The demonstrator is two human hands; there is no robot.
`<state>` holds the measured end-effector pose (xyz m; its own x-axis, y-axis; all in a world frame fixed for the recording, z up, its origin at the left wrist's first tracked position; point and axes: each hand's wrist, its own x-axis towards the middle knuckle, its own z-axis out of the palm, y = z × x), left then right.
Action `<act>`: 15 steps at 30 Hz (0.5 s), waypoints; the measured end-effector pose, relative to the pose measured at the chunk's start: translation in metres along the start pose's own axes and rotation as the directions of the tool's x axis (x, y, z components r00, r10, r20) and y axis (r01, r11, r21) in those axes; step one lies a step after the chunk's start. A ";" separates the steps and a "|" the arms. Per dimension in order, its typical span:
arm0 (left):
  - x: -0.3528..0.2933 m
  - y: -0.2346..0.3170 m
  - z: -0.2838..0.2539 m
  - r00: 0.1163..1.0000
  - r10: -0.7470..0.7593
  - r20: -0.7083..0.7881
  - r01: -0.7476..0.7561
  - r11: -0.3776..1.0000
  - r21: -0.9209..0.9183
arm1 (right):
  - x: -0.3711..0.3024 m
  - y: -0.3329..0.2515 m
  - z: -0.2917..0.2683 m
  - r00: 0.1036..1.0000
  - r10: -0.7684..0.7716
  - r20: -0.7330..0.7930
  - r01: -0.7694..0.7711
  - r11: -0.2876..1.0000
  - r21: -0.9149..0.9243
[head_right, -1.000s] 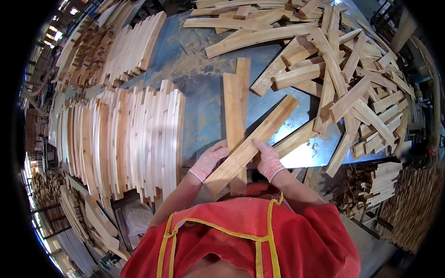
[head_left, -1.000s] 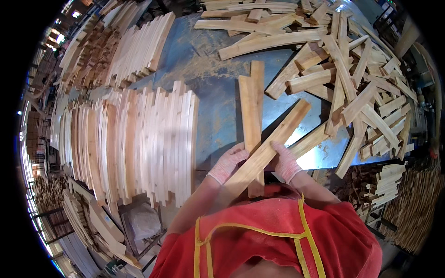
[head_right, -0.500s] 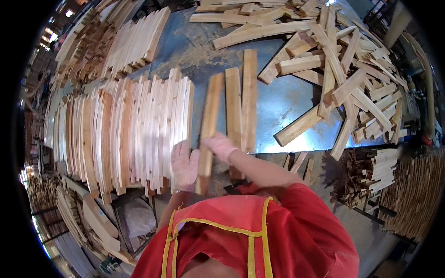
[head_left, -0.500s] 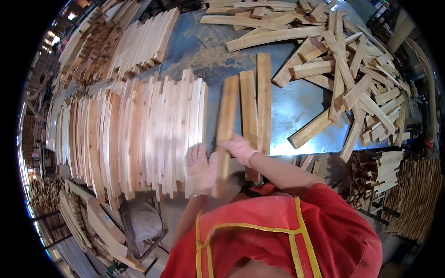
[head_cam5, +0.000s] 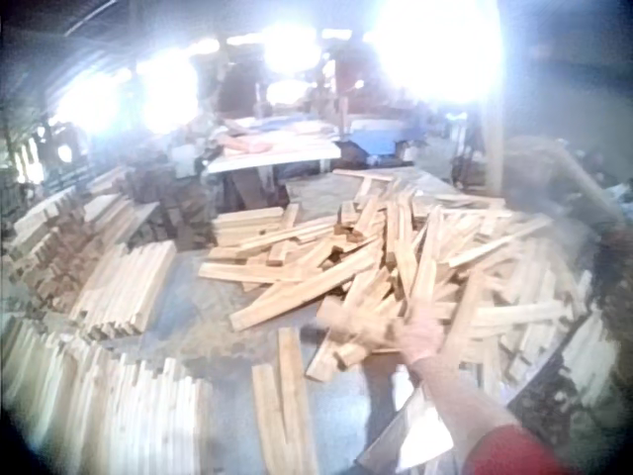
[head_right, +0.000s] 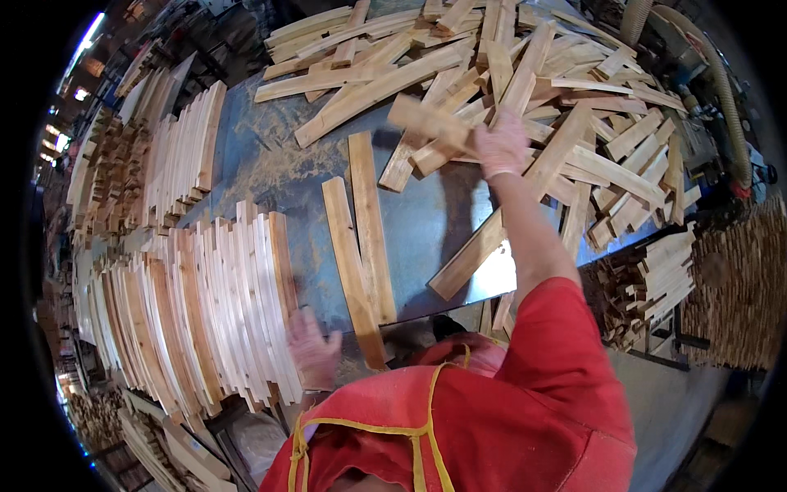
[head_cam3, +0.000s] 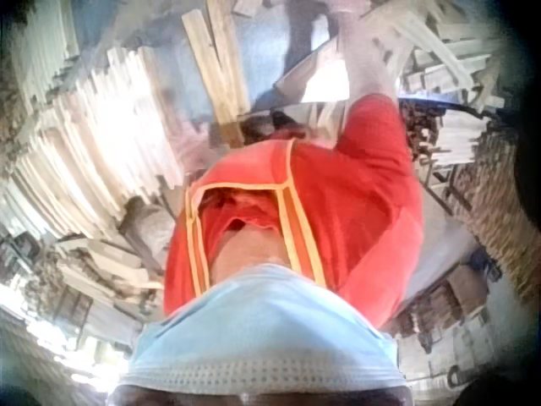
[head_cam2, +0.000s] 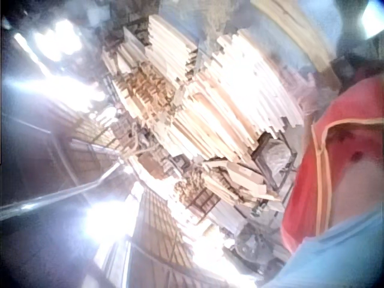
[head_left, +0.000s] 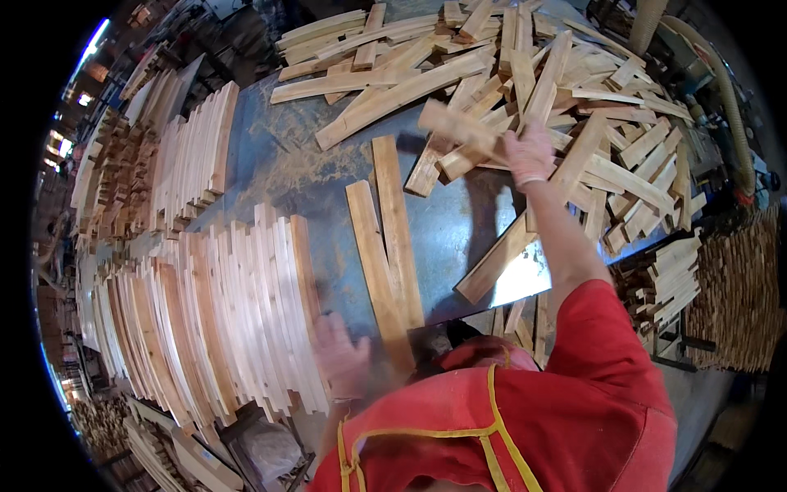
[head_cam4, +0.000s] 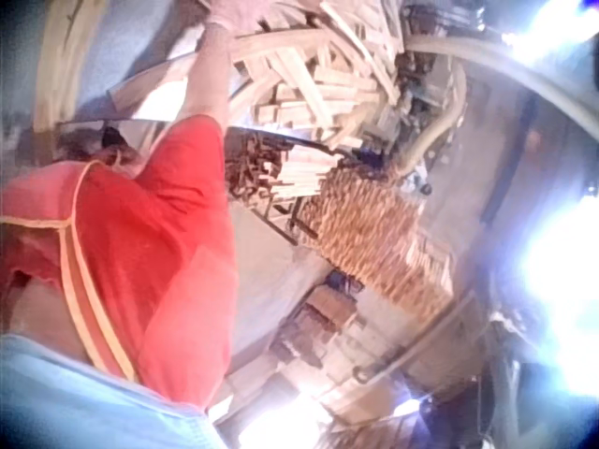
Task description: The person picks up wooden planks from a large pile on a metal table and stacks them neatly. They handle the planks by hand, arranging them into organized piles while wearing protective gloves.
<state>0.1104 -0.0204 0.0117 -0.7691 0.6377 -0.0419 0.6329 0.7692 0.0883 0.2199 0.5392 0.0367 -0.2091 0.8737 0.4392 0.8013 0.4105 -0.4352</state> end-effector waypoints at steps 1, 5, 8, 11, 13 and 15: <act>0.001 0.020 -0.001 0.999 0.007 0.052 -0.002 0.995 -0.101 | 0.010 -0.012 -0.032 0.952 0.117 0.282 -0.063 0.979 -0.194; 0.032 0.121 -0.015 0.932 -0.049 0.358 0.114 0.980 -0.162 | 0.005 0.024 -0.030 0.933 0.117 0.340 -0.103 0.993 -0.058; 0.037 0.138 -0.018 0.912 -0.080 0.401 0.111 0.992 -0.054 | -0.015 0.031 -0.039 0.813 0.034 0.581 -0.021 0.999 -0.029; 0.030 0.100 0.022 0.967 -0.121 0.222 0.160 0.972 -0.169 | -0.052 0.066 -0.056 0.725 -0.253 0.640 0.275 0.959 0.069; 0.031 0.069 0.018 0.973 -0.154 0.173 0.206 0.916 -0.345 | -0.071 0.063 -0.079 0.643 -0.232 0.730 0.379 0.924 -0.041; 0.038 0.058 -0.011 0.907 -0.272 0.320 0.413 0.719 -0.559 | -0.086 0.056 -0.097 0.542 -0.245 0.804 0.516 0.852 -0.088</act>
<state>0.1170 0.0478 0.0257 -0.8417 0.3827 -0.3809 0.0876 0.7929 0.6030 0.3373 0.4624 0.0507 -0.7602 0.5828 -0.2871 0.6244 0.7774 -0.0753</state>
